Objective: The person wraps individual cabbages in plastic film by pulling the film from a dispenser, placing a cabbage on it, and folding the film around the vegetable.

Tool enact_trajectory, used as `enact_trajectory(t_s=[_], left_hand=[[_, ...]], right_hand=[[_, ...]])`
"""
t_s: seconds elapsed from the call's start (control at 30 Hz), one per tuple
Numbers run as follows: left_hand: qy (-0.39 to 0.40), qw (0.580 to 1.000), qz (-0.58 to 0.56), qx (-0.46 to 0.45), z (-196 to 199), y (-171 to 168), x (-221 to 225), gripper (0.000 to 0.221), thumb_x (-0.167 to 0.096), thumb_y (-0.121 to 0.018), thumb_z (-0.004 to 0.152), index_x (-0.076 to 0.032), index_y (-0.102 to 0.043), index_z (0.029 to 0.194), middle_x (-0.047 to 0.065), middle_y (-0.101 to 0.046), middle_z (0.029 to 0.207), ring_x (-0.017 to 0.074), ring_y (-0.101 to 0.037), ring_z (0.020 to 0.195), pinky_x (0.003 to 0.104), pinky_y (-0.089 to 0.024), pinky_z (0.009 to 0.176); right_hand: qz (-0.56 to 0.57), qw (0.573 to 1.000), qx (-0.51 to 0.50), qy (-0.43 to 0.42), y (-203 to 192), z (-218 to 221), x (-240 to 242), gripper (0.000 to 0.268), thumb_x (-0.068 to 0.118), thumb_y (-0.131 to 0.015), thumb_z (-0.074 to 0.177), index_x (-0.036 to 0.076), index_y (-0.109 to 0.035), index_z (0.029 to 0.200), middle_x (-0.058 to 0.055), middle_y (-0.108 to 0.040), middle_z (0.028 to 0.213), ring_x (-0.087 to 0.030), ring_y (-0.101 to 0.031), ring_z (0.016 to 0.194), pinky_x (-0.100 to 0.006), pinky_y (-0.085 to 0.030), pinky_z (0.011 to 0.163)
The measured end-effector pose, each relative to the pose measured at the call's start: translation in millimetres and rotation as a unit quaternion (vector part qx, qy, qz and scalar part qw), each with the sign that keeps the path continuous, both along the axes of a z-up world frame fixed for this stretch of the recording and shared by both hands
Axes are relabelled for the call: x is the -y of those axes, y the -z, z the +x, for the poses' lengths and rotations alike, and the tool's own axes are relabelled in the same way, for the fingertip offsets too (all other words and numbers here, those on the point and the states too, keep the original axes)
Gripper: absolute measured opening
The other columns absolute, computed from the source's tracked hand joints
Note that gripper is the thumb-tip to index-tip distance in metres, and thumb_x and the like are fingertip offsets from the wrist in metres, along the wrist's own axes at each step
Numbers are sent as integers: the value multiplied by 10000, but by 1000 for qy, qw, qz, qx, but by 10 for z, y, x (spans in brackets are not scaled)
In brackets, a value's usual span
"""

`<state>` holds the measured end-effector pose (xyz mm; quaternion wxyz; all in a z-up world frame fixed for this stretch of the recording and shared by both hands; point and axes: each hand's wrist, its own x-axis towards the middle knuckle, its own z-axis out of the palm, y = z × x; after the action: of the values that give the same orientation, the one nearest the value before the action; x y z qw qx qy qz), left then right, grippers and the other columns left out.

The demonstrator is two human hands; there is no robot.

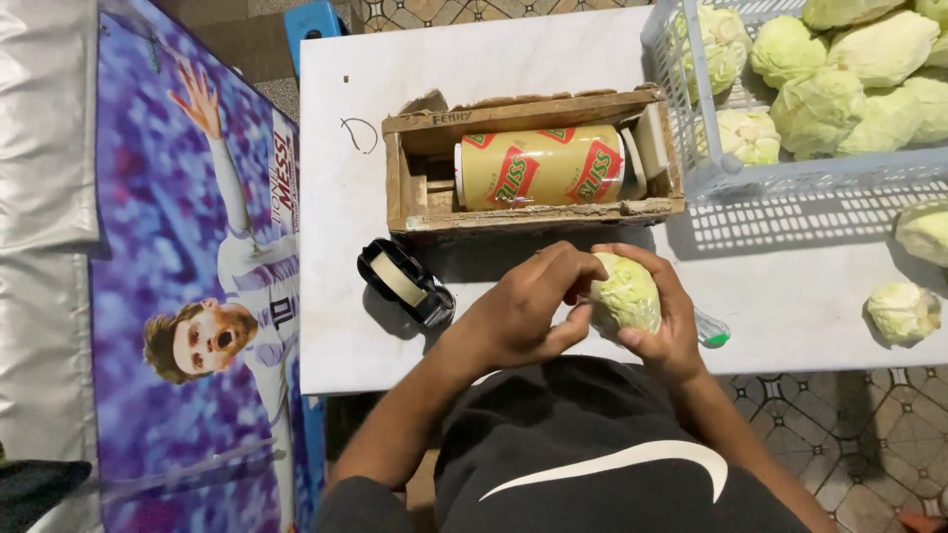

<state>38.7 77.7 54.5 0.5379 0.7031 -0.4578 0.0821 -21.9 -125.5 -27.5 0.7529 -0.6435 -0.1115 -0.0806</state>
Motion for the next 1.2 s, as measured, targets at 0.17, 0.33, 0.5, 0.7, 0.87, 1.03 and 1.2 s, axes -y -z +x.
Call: enact_trajectory(t_s=[0.17, 0.33, 0.5, 0.7, 0.87, 1.03, 1.2], left_hand=[[-153, 980, 13, 125, -44, 120, 203, 139, -70, -539, 978, -6, -619, 1072, 83, -481, 797, 284, -568, 687, 371, -554, 643], [-259, 950, 10, 174, 4, 189, 282, 182, -144, -522, 1011, -47, -674, 1035, 58, -480, 804, 243, -551, 682, 340, -547, 650], [-237, 953, -9, 187, 21, 74, 228, 92, -40, -616, 965, -34, -700, 1004, 60, -553, 780, 222, -610, 652, 306, -558, 601], [-200, 964, -39, 169, 40, 143, 271, 97, -75, -611, 1003, -39, -702, 996, 75, -590, 802, 240, -631, 677, 323, -571, 617], [-96, 988, -114, -46, -72, 89, 312, 72, -57, -681, 951, -52, -712, 1015, 81, -643, 834, 255, -675, 741, 338, -572, 650], [-32, 977, -144, -154, -126, 85, 317, 92, -39, -691, 929, -63, -728, 1009, 73, -645, 805, 215, -646, 678, 324, -554, 617], [26, 979, -148, -140, -69, 112, 289, 80, -30, -706, 905, -70, -729, 971, 52, -609, 762, 194, -608, 652, 315, -537, 607]], right_hand=[[-20, 999, 14, 29, -22, -15, 16, 971, 426, -803, 683, -94, -443, 1421, -324, -565, 1378, -304, -635, 1172, -431, -521, 999], [-24, 998, 42, 51, -9, 33, 47, 956, 394, -806, 691, -90, -427, 1424, -325, -543, 1405, -329, -623, 1211, -449, -522, 1016], [-5, 995, 36, 91, 15, 42, 50, 942, 368, -777, 716, -87, -399, 1448, -324, -535, 1417, -362, -630, 1206, -468, -519, 1036], [49, 994, 25, 95, 18, 58, 50, 965, 376, -749, 695, -78, -367, 1457, -329, -526, 1412, -365, -635, 1191, -478, -536, 1031], [71, 992, 24, 97, -12, 42, -8, 980, 403, -738, 677, -89, -376, 1443, -344, -528, 1401, -361, -627, 1198, -471, -532, 1033], [60, 992, 32, 102, -67, 25, -58, 980, 382, -733, 679, -86, -357, 1455, -350, -517, 1413, -357, -604, 1229, -464, -518, 1043], [67, 993, 20, 97, -142, 7, -112, 965, 420, -725, 699, -78, -371, 1447, -343, -527, 1414, -335, -609, 1233, -454, -518, 1049]])
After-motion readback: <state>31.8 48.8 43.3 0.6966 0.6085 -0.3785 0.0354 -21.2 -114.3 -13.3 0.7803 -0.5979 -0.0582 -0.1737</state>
